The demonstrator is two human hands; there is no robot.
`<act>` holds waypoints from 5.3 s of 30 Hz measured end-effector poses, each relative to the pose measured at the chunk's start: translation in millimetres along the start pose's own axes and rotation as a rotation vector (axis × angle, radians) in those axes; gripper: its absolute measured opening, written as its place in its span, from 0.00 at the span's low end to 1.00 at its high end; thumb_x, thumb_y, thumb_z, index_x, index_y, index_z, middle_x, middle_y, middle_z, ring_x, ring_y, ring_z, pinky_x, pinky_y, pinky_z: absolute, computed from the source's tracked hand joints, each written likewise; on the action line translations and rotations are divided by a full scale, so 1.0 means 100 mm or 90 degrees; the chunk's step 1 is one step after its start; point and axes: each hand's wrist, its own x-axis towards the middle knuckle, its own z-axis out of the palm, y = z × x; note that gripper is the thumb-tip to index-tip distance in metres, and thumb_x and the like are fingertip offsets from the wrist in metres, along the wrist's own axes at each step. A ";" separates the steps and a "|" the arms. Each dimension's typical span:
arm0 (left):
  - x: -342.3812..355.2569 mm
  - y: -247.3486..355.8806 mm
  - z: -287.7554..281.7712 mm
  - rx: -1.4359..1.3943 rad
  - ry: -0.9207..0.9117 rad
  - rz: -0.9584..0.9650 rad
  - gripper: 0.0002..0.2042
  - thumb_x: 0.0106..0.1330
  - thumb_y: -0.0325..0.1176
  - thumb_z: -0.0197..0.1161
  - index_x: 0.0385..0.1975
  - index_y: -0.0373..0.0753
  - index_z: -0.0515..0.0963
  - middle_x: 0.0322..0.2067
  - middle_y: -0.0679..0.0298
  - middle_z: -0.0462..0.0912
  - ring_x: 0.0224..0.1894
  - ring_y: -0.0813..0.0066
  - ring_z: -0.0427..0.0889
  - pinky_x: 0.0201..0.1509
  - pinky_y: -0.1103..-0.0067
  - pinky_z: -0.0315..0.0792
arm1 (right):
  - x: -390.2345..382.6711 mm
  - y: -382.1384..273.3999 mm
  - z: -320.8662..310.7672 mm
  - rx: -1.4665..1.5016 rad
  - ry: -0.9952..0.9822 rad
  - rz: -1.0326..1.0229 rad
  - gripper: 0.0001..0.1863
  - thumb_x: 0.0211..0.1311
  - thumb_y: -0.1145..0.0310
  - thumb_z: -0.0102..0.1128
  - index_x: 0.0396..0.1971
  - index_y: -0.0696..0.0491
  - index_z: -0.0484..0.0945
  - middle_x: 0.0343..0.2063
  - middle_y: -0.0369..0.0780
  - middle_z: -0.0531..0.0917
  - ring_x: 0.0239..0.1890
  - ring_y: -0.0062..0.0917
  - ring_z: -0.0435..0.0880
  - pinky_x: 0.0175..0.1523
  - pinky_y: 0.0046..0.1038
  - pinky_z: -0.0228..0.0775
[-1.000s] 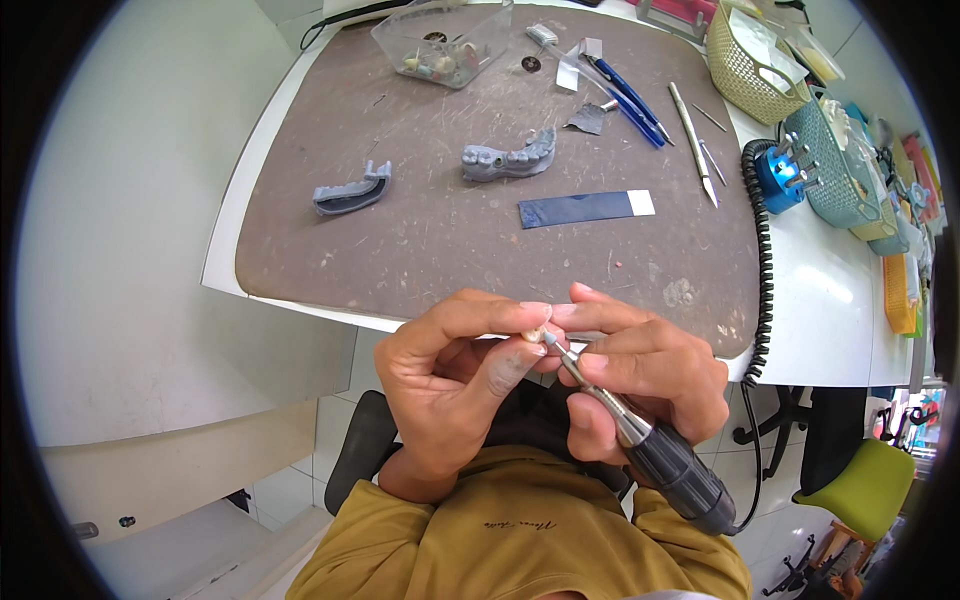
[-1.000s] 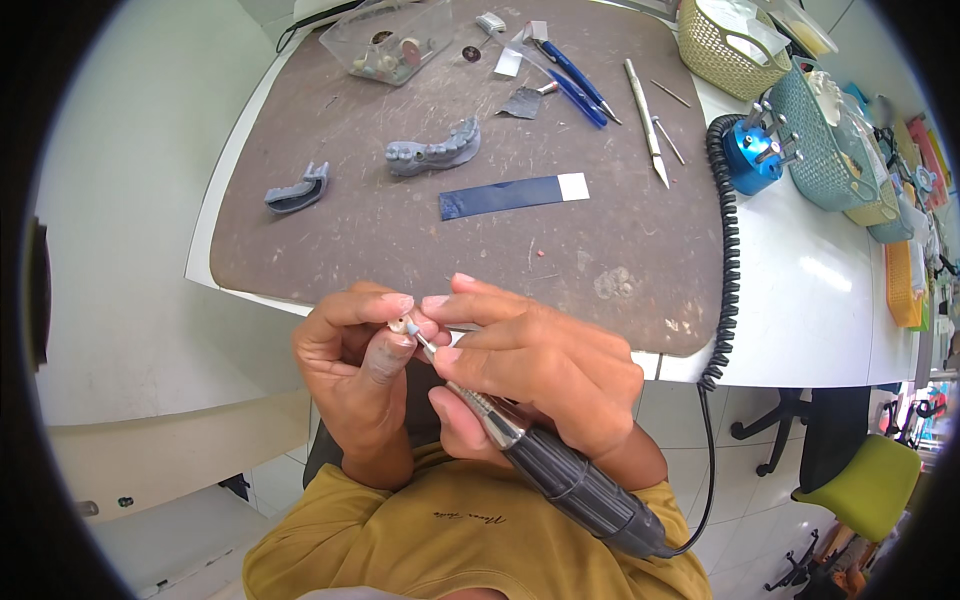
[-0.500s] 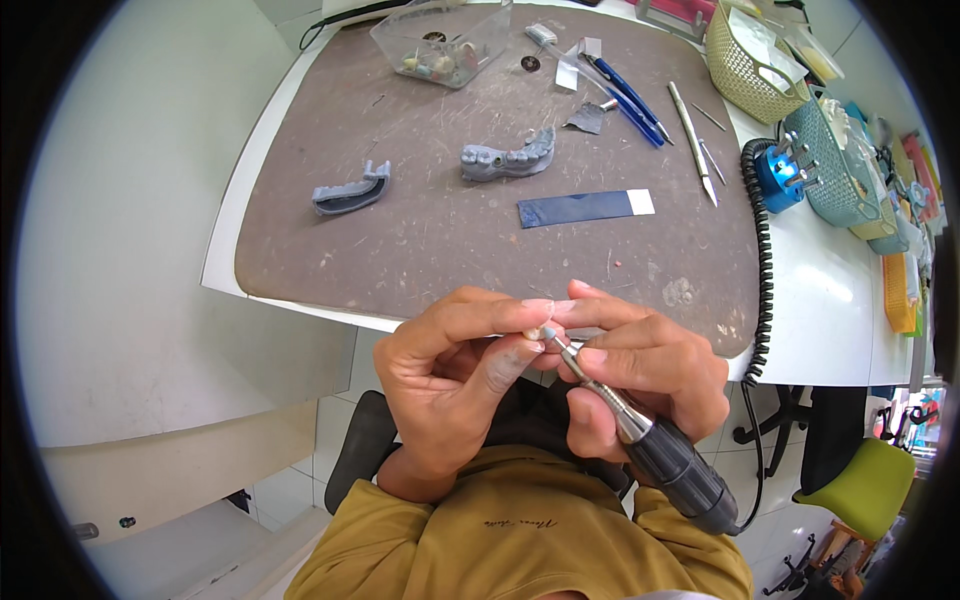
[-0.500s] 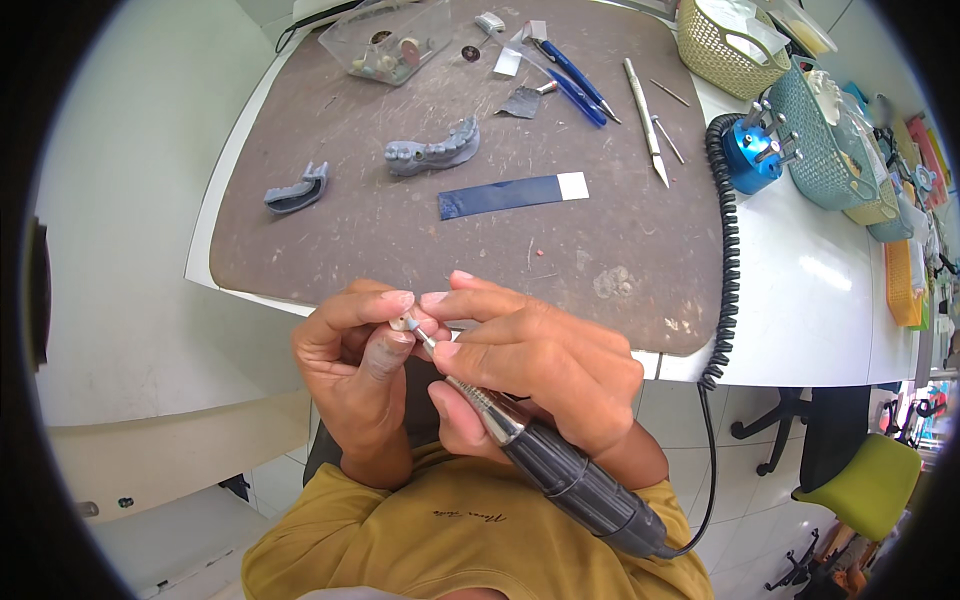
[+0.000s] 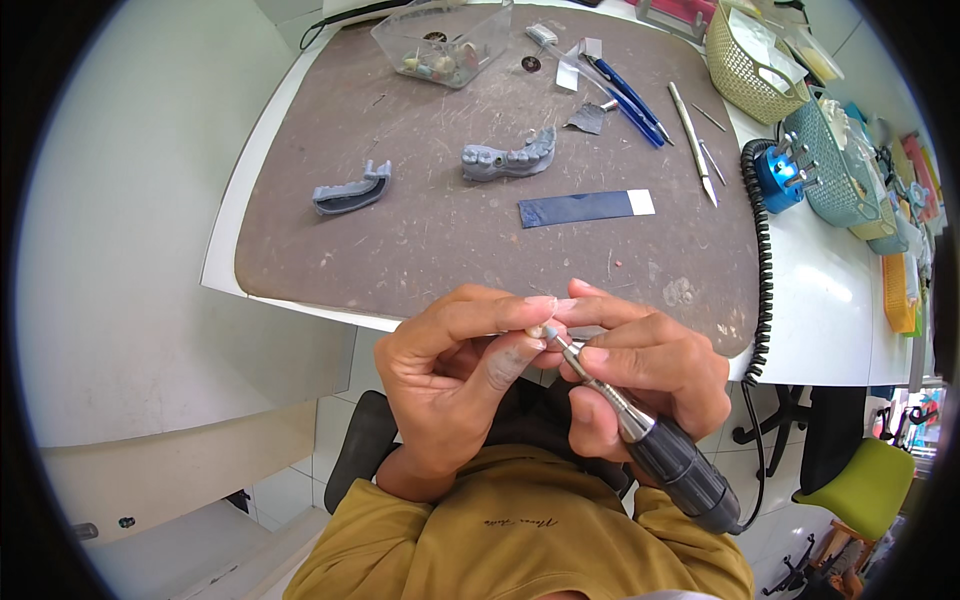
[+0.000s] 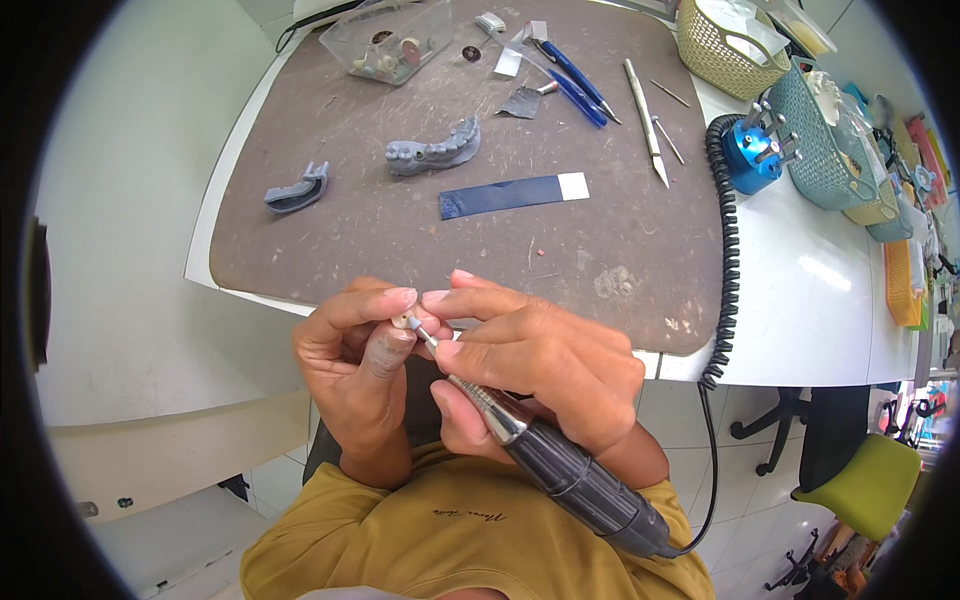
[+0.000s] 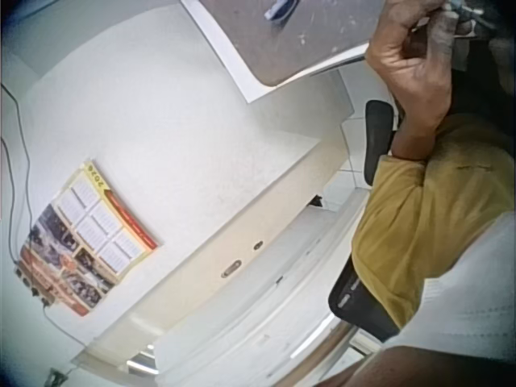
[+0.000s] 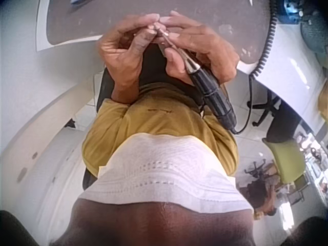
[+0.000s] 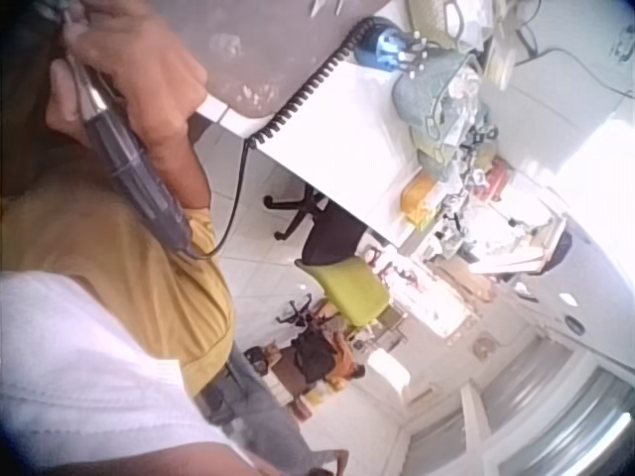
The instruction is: The person cleans a dental model by brushing it with a small brush, applies a blue adhesive strip to the base, and then uses a motorized dental handpiece to polish the surface of a prosthetic crown.
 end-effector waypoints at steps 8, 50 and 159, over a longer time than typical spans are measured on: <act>-0.01 0.00 0.00 -0.011 0.002 -0.010 0.10 0.68 0.14 0.63 0.48 0.28 0.83 0.41 0.52 0.85 0.42 0.69 0.88 0.47 0.77 0.87 | 0.00 -0.01 0.00 0.000 0.000 0.006 0.13 0.51 0.78 0.78 0.35 0.61 0.83 0.31 0.46 0.88 0.46 0.44 0.91 0.57 0.49 0.83; -0.03 0.03 -0.02 -0.049 0.023 -0.048 0.07 0.72 0.21 0.63 0.45 0.26 0.82 0.41 0.51 0.85 0.43 0.67 0.88 0.47 0.73 0.89 | 0.01 -0.01 -0.01 -0.002 -0.011 0.004 0.15 0.48 0.77 0.80 0.36 0.58 0.85 0.32 0.43 0.89 0.45 0.40 0.91 0.59 0.48 0.81; -0.01 -0.07 -0.03 -0.053 0.003 0.033 0.10 0.64 0.11 0.66 0.42 0.30 0.80 0.42 0.47 0.85 0.45 0.67 0.88 0.51 0.76 0.86 | 0.02 0.00 -0.01 -0.018 -0.015 -0.011 0.14 0.51 0.75 0.80 0.36 0.59 0.84 0.29 0.44 0.88 0.45 0.44 0.91 0.58 0.48 0.82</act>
